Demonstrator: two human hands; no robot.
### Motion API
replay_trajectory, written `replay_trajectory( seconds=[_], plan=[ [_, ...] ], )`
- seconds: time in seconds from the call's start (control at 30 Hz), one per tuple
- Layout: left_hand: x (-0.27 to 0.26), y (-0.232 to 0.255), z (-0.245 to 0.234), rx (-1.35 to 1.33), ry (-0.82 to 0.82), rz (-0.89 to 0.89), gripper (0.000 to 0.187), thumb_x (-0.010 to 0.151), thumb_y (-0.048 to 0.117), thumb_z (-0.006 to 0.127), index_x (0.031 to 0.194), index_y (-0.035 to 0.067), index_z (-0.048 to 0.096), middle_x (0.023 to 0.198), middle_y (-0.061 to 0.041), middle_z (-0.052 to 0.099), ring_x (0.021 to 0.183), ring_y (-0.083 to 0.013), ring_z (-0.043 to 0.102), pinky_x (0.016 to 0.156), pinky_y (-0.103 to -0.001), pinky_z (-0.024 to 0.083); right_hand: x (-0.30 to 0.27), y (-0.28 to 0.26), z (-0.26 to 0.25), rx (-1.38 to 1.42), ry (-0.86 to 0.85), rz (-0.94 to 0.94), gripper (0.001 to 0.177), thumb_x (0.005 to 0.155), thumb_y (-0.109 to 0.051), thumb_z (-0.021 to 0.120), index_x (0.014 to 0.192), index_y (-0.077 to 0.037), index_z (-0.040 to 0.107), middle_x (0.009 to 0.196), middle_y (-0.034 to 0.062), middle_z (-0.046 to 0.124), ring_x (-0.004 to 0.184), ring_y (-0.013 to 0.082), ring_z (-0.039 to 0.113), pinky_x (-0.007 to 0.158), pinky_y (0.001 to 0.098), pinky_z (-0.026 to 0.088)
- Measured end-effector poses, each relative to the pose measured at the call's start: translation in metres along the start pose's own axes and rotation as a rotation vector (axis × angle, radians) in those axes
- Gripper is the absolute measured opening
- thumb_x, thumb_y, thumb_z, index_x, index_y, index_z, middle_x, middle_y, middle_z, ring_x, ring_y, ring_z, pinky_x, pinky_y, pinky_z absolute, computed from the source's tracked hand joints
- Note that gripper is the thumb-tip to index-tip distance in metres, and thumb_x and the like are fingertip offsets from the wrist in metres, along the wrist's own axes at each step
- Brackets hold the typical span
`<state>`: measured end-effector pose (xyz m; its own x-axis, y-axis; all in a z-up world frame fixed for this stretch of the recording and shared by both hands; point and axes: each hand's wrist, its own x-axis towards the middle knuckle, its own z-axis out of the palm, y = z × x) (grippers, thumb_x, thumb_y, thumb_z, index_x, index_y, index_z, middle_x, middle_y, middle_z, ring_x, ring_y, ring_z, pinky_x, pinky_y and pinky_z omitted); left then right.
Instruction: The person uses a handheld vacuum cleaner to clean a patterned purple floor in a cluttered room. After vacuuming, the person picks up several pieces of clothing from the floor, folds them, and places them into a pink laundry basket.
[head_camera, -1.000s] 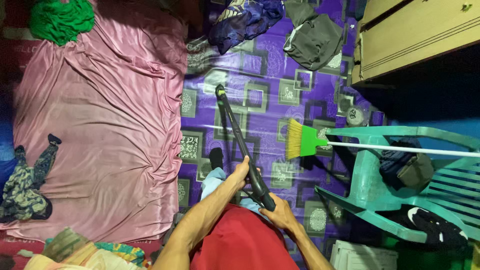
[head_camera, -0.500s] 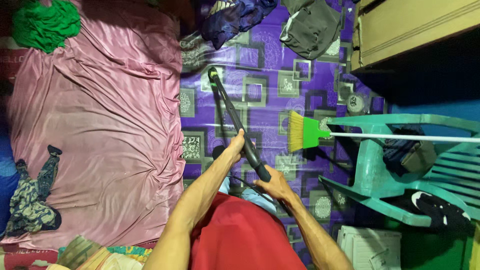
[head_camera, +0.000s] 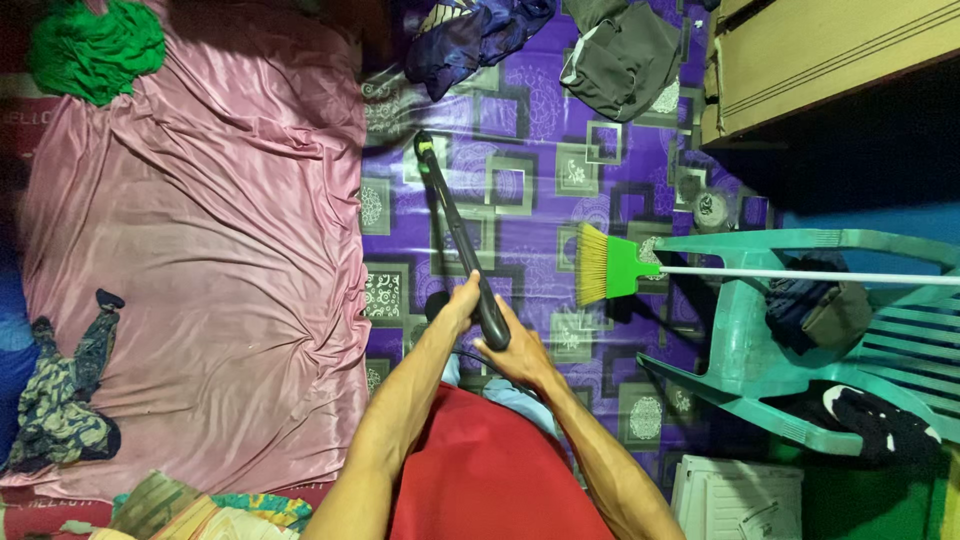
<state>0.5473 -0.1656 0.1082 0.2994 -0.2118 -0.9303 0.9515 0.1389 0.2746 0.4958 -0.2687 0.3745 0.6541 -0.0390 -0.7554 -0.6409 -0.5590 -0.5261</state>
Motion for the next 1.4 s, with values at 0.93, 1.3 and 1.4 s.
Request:
replay_trajectory(
  seconds=[0.93,1.3,1.4],
  plan=[
    [-0.034,-0.034,0.015,0.134,-0.063,-0.091,0.052,0.103,0.056,0.049,0.098,0.007,0.064,0.084,-0.009,0.067,0.075,-0.0244,0.064,0.070,-0.045,0.054,-0.015,0.049,0.002,0.079,0.041,-0.191,0.095,0.081,-0.027,0.082,0.159,-0.019,0.029,0.151,0.0209,0.052,0.135,0.0364,0.055,0.109,0.0425,0.046],
    [0.024,0.058,-0.023,-0.011,0.044,0.006,0.055,0.100,0.059,0.049,0.103,0.008,0.067,0.091,-0.010,0.069,0.085,-0.0277,0.064,0.080,-0.053,0.050,0.076,-0.022,0.001,-0.003,0.003,-0.228,0.100,0.078,-0.033,0.082,0.161,-0.024,0.027,0.133,0.0220,0.066,0.122,0.0385,0.065,0.102,0.0426,0.052],
    [0.029,0.073,-0.029,-0.036,0.089,0.028,0.052,0.099,0.058,0.054,0.104,0.008,0.067,0.092,-0.010,0.069,0.085,-0.0278,0.064,0.078,-0.054,0.052,0.082,-0.037,0.001,-0.030,-0.002,-0.142,0.100,0.078,-0.037,0.082,0.161,-0.027,0.028,0.127,0.0221,0.070,0.120,0.0380,0.068,0.102,0.0420,0.053]
  ],
)
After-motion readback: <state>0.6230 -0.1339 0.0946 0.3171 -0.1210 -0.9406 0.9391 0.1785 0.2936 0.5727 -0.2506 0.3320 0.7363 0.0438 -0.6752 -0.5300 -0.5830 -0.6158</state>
